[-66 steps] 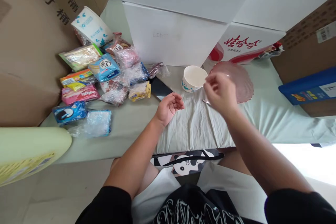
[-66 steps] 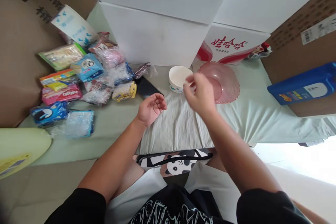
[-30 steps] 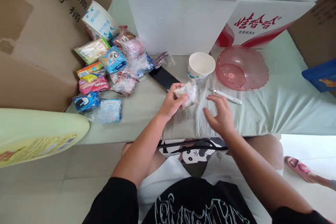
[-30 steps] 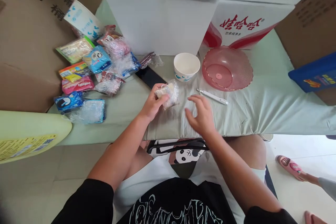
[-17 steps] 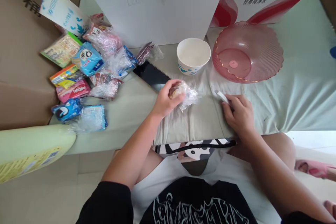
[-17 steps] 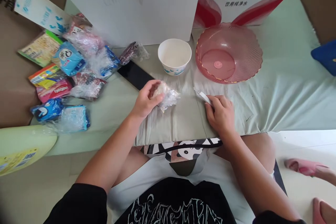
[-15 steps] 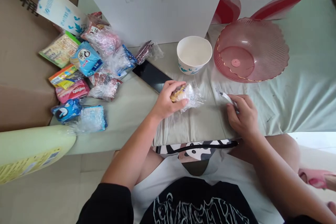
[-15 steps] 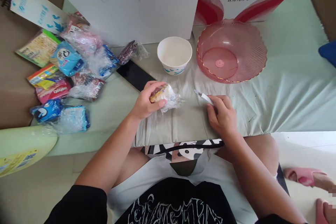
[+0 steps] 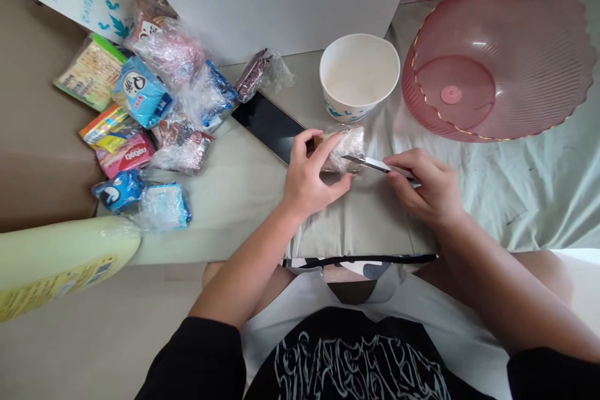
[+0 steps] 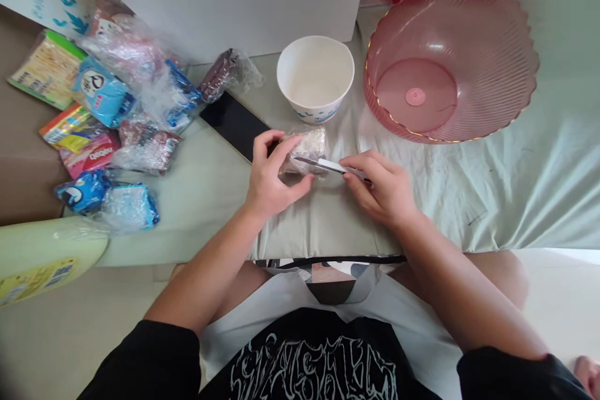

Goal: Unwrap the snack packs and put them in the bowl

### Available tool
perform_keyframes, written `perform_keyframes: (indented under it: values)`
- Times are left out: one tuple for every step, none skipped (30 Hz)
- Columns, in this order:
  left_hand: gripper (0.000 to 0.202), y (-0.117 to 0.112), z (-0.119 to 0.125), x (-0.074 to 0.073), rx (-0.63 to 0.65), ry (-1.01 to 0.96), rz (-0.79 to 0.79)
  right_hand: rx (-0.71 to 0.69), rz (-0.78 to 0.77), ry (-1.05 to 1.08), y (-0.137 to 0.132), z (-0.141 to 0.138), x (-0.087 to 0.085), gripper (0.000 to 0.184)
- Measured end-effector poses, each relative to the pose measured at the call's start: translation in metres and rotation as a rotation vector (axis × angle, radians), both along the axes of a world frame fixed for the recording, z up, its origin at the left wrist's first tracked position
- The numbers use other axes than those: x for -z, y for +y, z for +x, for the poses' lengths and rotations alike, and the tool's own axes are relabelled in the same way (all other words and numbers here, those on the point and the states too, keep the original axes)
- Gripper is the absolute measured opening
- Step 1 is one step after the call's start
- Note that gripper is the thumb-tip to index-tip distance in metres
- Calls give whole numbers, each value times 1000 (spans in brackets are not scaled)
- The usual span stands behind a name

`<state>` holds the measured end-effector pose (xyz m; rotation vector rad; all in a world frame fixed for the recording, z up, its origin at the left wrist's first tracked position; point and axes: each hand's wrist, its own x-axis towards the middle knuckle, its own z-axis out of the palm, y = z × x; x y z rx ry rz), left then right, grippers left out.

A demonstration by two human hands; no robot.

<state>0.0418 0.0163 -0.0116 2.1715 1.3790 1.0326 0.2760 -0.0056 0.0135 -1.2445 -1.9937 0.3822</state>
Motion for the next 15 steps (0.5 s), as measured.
perform_keyframes:
  values:
    - [61, 0, 0, 0, 15, -17, -11, -17, 4, -6, 1, 1, -2, 13]
    - [67, 0, 0, -1, 28, -49, -24, -27, 13, -16, 3, 1, -5, 13]
    - [73, 0, 0, 0, 40, -89, -39, -28, 26, -29, 4, 1, -7, 12]
    - [80, 0, 0, 0, 53, -127, -54, -19, 43, -43, 6, 0, -10, 12]
    - [86, 0, 0, 1, 64, -157, -67, -6, 62, -58, 7, -2, -11, 12]
    - [89, -1, -1, 1, 76, -173, -75, 8, 76, -72, 8, -4, -13, 12]
    - [89, -1, -1, 2, 86, -175, -79, 16, 83, -83, 8, -5, -13, 12]
    - [88, -1, -1, 2, 94, -168, -78, 18, 78, -92, 7, -6, -14, 13]
    - [86, -1, -1, 3, 95, -158, -72, 18, 63, -99, 6, -7, -14, 13]
    - [85, -1, -1, 3, 91, -147, -66, 19, 39, -106, 4, -5, -15, 13]
    - [83, -1, -1, 3, 82, -136, -60, 23, 7, -113, 1, -2, -17, 13]
    - [81, -1, -1, 3, 70, -122, -57, 30, -32, -120, -2, 2, -18, 13]
    - [79, -1, -1, 2, 56, -107, -55, 39, -74, -127, -5, 8, -20, 12]
    - [77, 0, 0, 1, 44, -90, -54, 52, -115, -131, -8, 15, -22, 11]
    - [75, 0, 0, 0, 35, -70, -51, 70, -148, -132, -11, 22, -24, 11]
